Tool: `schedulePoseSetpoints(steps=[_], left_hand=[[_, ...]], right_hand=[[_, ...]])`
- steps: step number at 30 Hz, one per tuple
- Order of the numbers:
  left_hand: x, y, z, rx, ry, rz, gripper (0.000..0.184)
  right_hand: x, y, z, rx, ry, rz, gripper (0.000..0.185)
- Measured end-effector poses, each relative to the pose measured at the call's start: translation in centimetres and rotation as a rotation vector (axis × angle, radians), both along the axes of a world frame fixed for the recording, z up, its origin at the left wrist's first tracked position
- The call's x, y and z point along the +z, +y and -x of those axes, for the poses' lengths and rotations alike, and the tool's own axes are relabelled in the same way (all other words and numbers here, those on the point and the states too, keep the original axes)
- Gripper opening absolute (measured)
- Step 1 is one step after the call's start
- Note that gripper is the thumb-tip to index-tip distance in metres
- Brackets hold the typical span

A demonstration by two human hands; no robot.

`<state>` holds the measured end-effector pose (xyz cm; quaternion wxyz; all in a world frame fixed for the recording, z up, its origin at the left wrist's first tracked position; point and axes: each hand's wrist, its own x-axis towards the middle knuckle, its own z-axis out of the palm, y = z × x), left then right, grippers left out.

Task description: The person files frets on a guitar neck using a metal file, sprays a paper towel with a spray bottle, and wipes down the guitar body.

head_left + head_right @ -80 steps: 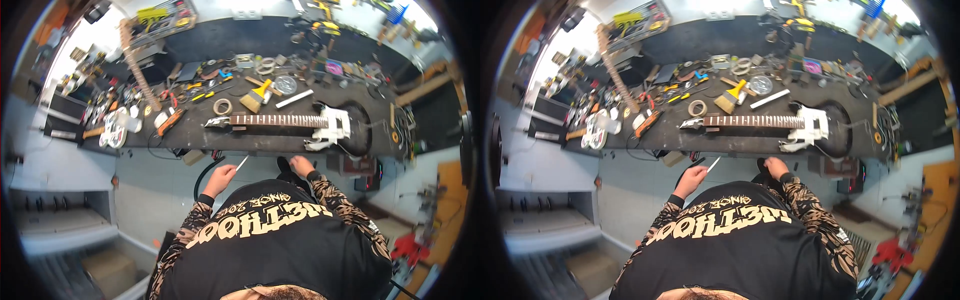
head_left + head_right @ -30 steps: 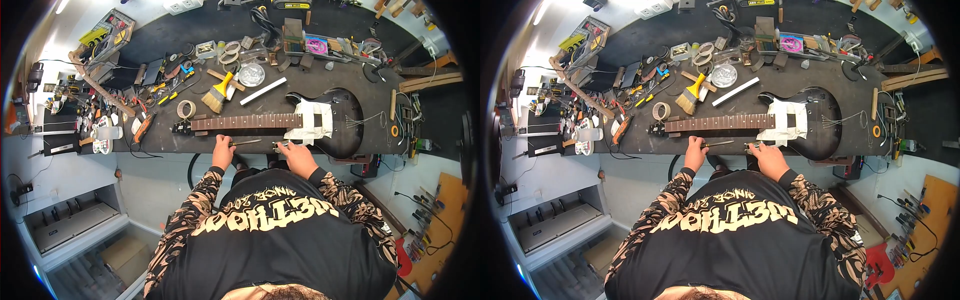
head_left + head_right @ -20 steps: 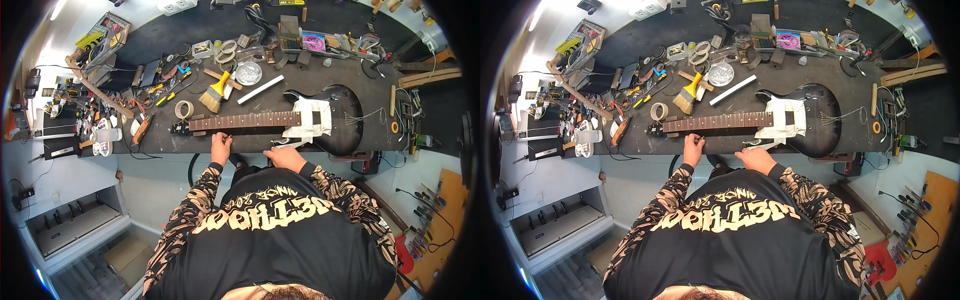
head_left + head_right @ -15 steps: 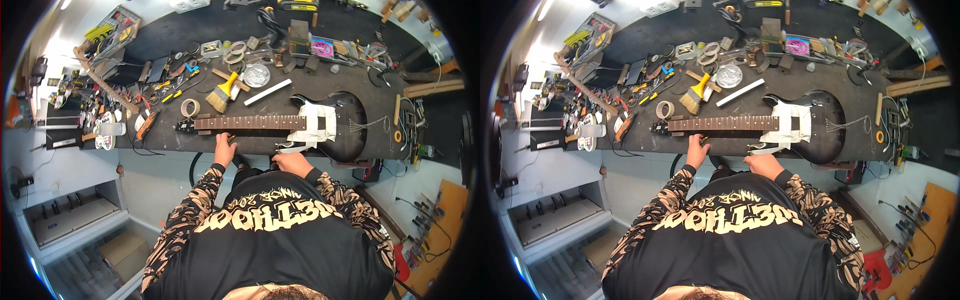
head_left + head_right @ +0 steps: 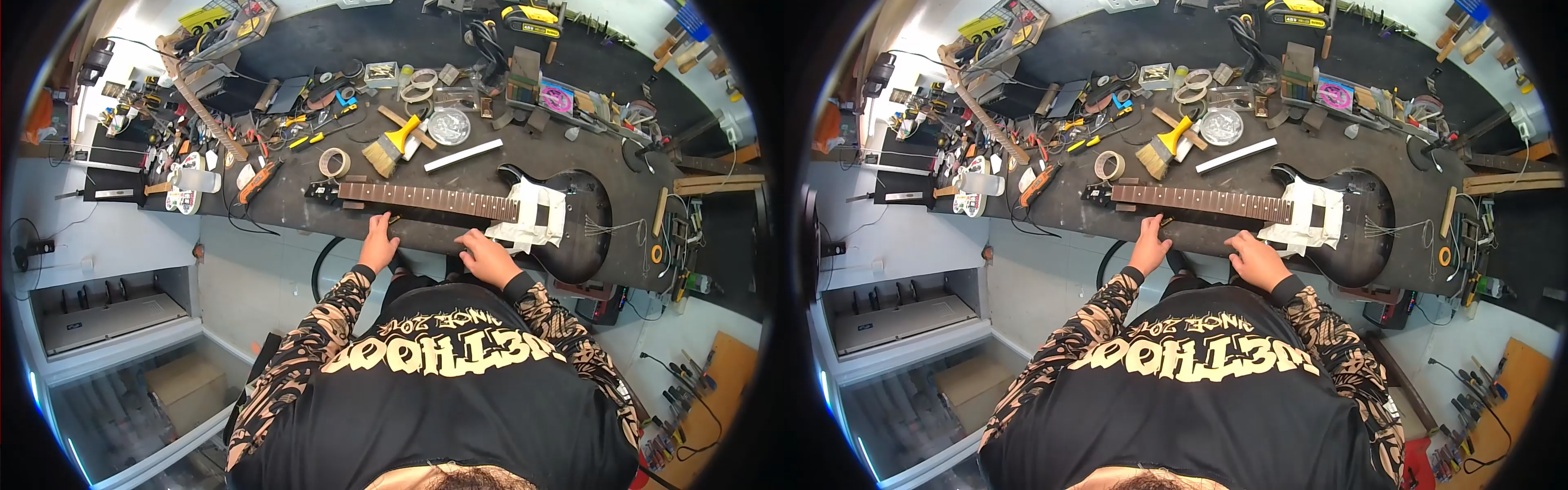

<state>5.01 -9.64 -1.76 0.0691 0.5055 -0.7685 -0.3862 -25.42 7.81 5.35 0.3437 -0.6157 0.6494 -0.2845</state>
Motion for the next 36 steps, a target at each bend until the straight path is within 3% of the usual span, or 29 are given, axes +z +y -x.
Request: schedulePoseSetpoints(steps=[3, 7, 10, 12, 17, 23, 29, 36], left_hand=[[0.5, 0.6, -0.4, -0.086, -0.03, 0.064, 0.084], [1.0, 1.4, -0.9, -0.172, -0.066, 0.14, 0.092], [1.5, 2.2, -1.0, -0.163, -0.115, 0.114, 0.097], [1.4, 2.6, -1.0, -0.171, -0.117, 0.101, 0.098], [2.6, 2.5, -0.7, -0.141, -0.154, 0.015, 0.096], [2.5, 1.9, -1.1, -0.198, -0.132, 0.079, 0.094], [2.4, 2.1, -1.3, -0.216, -0.129, 0.089, 0.095], [3.1, 1.6, -1.0, -0.154, -0.18, -0.007, 0.093]], right_hand=[[-0.5, 0.6, 0.5, 0.044, -0.059, -0.029, 0.023], [-0.5, 3.5, 1.3, 0.117, -0.194, -0.318, 0.029], [-5.0, 8.1, 2.8, 0.188, -0.128, -0.406, 0.03], [-10.6, 13.2, 4.8, -0.044, -0.139, -0.474, 0.028], [-12.7, 15.6, 5.9, -0.401, -0.213, -0.345, 0.026], [-13.0, 12.8, 5.2, -0.752, -0.801, -0.73, 0.044], [-13.3, 12.0, 4.2, -0.848, -0.755, -0.668, 0.05], [-9.9, 11.1, 4.9, -0.745, -0.395, -0.675, 0.058]])
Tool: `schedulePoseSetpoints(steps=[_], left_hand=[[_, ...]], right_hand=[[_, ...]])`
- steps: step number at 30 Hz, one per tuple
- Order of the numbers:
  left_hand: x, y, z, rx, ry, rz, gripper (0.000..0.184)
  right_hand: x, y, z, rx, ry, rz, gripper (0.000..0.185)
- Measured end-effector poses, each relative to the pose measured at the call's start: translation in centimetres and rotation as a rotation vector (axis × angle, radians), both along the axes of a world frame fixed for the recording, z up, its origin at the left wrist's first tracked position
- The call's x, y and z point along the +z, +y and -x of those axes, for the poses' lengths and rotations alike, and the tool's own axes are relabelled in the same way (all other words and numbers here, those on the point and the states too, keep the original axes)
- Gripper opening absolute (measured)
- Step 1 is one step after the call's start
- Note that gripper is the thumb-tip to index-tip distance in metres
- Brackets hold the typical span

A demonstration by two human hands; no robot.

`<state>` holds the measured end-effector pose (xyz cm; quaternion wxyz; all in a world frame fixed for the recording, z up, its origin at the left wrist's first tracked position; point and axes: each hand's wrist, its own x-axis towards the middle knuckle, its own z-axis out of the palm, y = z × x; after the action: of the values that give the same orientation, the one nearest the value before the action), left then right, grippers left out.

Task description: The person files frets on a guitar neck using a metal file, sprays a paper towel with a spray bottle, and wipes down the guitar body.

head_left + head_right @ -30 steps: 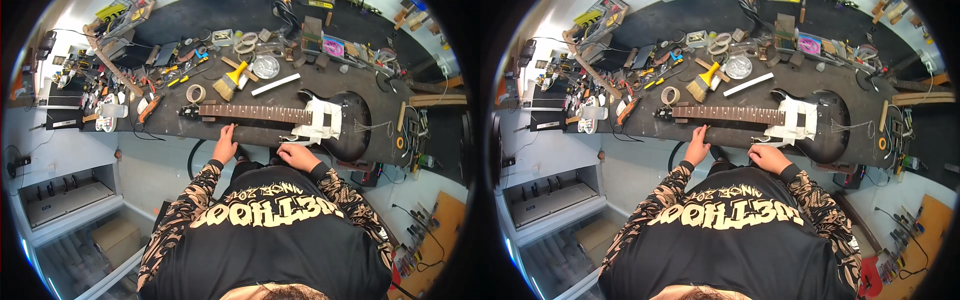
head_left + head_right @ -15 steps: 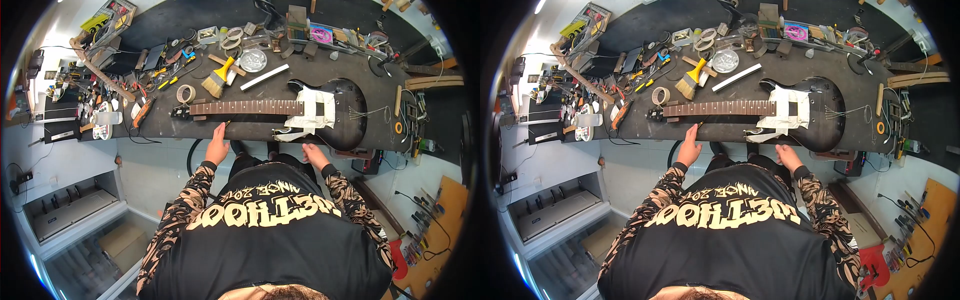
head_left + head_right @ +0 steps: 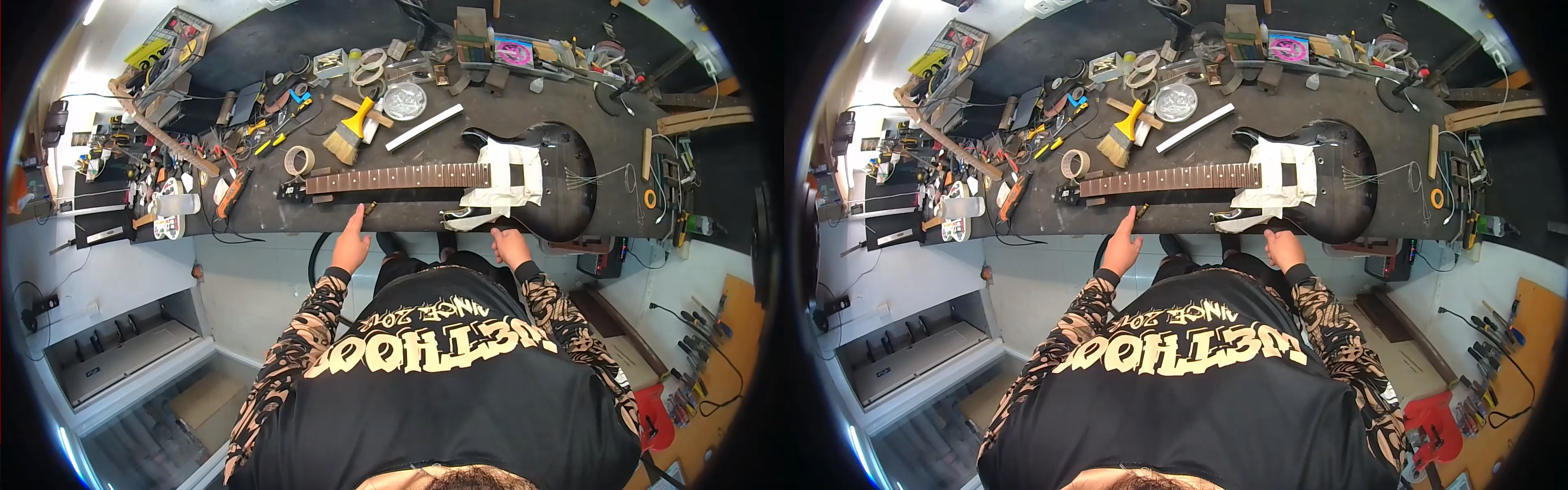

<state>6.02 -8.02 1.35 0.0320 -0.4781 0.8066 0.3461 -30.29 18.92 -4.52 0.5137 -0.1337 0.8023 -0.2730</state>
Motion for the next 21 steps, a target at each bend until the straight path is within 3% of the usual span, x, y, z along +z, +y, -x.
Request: schedulePoseSetpoints(steps=[2, 5, 8, 21], left_hand=[[0.0, -0.1, -0.1, 0.02, -0.003, -0.018, 0.092], [-0.7, -0.3, -0.7, -0.005, -0.02, 0.038, 0.093], [-1.6, -0.5, -1.0, 0.058, 0.02, -0.065, 0.093], [-1.9, -1.1, -1.3, 0.088, 0.106, -0.203, 0.096]], right_hand=[[0.0, 0.0, -0.3, 0.06, 0.108, -0.035, 0.057], [-1.2, 0.2, -0.8, 0.301, 0.525, -0.011, 0.053], [-0.3, 0.1, -1.3, 0.41, 0.722, -0.017, 0.048], [0.8, -1.1, -0.8, 0.506, 0.683, -0.067, 0.044]])
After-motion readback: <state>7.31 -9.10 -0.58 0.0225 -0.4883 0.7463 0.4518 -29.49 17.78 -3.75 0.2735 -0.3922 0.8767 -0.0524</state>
